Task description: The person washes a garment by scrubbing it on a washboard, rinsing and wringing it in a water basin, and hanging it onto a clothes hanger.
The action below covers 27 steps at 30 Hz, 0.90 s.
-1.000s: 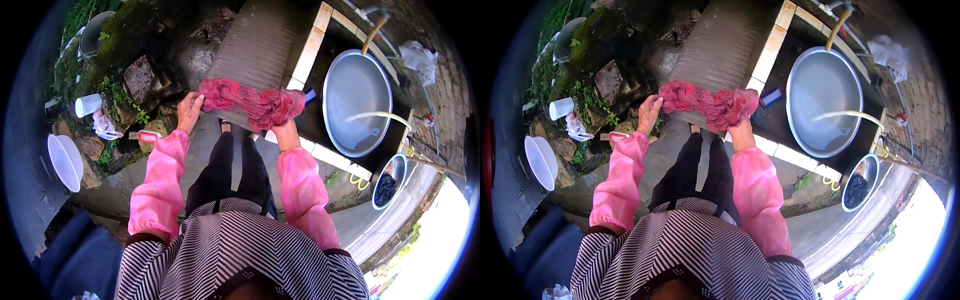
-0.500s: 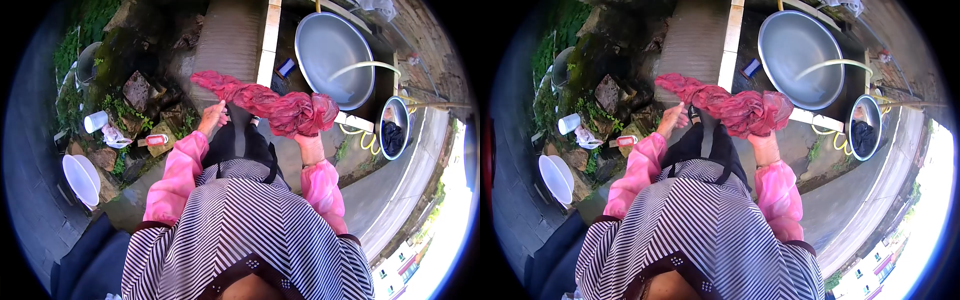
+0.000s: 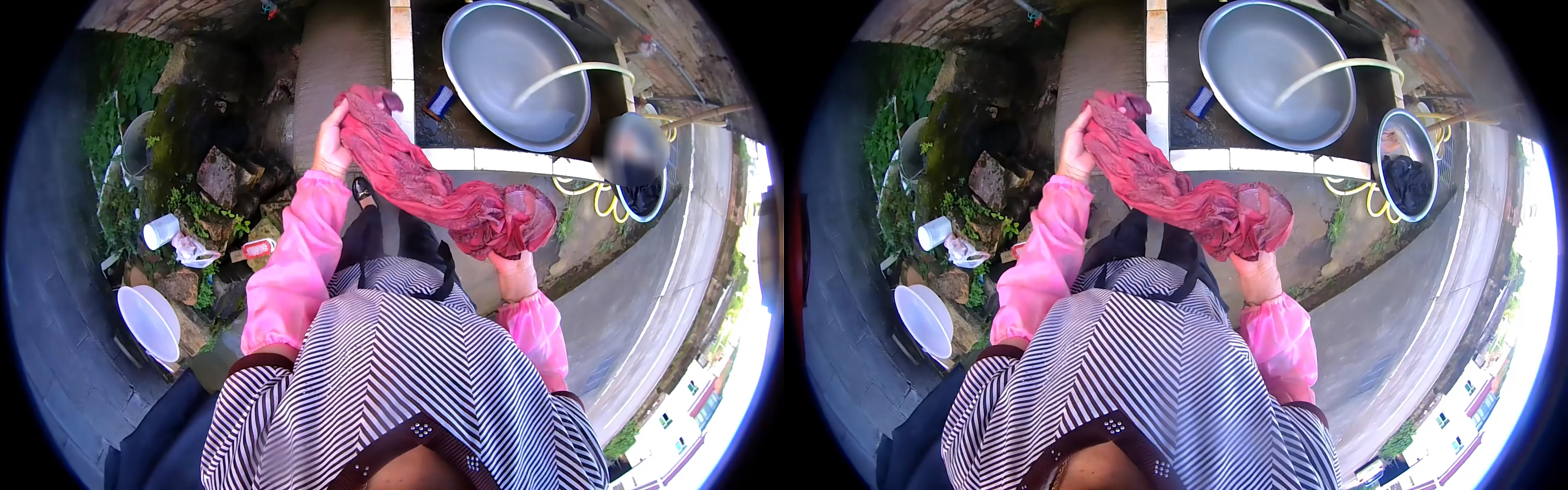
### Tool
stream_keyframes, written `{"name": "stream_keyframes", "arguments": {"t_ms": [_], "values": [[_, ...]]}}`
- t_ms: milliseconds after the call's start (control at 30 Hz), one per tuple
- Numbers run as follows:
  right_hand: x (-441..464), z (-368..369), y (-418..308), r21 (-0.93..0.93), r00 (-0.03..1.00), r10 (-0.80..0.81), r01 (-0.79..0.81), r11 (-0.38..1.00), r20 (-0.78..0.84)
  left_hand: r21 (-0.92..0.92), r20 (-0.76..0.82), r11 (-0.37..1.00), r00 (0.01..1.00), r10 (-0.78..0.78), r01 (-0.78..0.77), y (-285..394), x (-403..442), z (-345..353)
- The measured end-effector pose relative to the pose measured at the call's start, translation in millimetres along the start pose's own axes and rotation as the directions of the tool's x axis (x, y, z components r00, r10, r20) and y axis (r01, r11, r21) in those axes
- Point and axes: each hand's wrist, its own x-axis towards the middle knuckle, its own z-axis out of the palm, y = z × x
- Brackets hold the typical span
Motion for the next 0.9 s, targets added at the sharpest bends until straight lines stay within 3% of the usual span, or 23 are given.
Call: {"name": "stream_keyframes", "arguments": {"t_ms": [100, 133, 167, 233, 300, 367, 433, 500, 533, 633, 667, 700, 767, 900], "values": [[34.1, -34.4, -16.0, -0.046, 0.994, -0.069, 0.073, 0.996, 0.084, 0.013, 0.219, 0.997, 0.973, 0.073, -0.078, 32.4, -21.1, 53.4], [47.8, -45.9, -21.0, -0.026, 0.988, -0.017, 0.022, 0.999, 0.155, 0.093, 0.248, 0.983, 0.96, 0.129, -0.156, 38.6, -29.5, 72.4], [62.1, -57.8, -25.5, -0.007, 0.975, 0.03, -0.029, 1.0, 0.222, -0.021, 0.428, 0.997, 0.901, 0.075, -0.073, 47.5, -29.8, 78.8], [73.3, -63.3, -34.1, 0.046, 0.939, 0.118, -0.14, 0.989, 0.323, -0.056, 0.49, 0.994, 0.864, 0.112, -0.097, 58.0, -44.1, 110.9], [85.9, -48.0, -41.7, 0.104, 0.89, 0.193, -0.257, 0.961, 0.413, -0.002, 0.45, 0.971, 0.867, 0.214, -0.238, 70.8, -53.7, 132.8], [98.9, -39.7, -51.4, 0.061, 0.76, 0.156, -0.249, 0.967, 0.631, -0.071, 0.608, 0.987, 0.778, 0.155, -0.141, 86.9, -58.1, 145.1], [100.3, -27.6, -56.0, 0.015, 0.738, 0.103, -0.152, 0.988, 0.667, -0.107, 0.633, 0.983, 0.753, 0.181, -0.147, 93.3, -69.7, 159.8], [88.3, -6.0, -63.4, -0.05, 0.839, 0.012, 0.018, 0.999, 0.543, -0.059, 0.637, 0.977, 0.746, 0.195, -0.205, 101.5, -74.9, 162.7], [87.2, -6.5, -65.6, -0.099, 0.913, -0.02, 0.066, 0.993, 0.408, -0.055, 0.636, 0.976, 0.746, 0.196, -0.21, 101.1, -78.3, 165.0], [116.6, -44.6, -75.4, -0.237, 0.969, -0.087, 0.143, 0.961, 0.233, -0.023, 0.585, 0.955, 0.77, 0.253, -0.297, 88.7, -80.4, 164.9], [118.1, -52.9, -78.9, -0.316, 0.976, -0.142, 0.188, 0.93, 0.164, 0.125, 0.526, 0.908, 0.803, 0.281, -0.4, 80.0, -85.6, 169.3], [110.7, -56.0, -82.8, -0.327, 0.975, -0.137, 0.188, 0.926, 0.174, 0.314, 0.325, 0.754, 0.812, 0.485, -0.576, 73.6, -79.8, 161.2], [94.8, -59.7, -90.4, -0.353, 0.973, -0.122, 0.186, 0.917, 0.197, 0.52, 0.379, 0.609, 0.801, 0.463, -0.599, 52.3, -79.2, 150.0], [86.7, -55.2, -91.2, -0.443, 0.968, -0.084, 0.184, 0.877, 0.236, 0.853, 0.411, 0.239, 0.879, 0.243, -0.464, 3.8, -75.1, 125.4]]}}
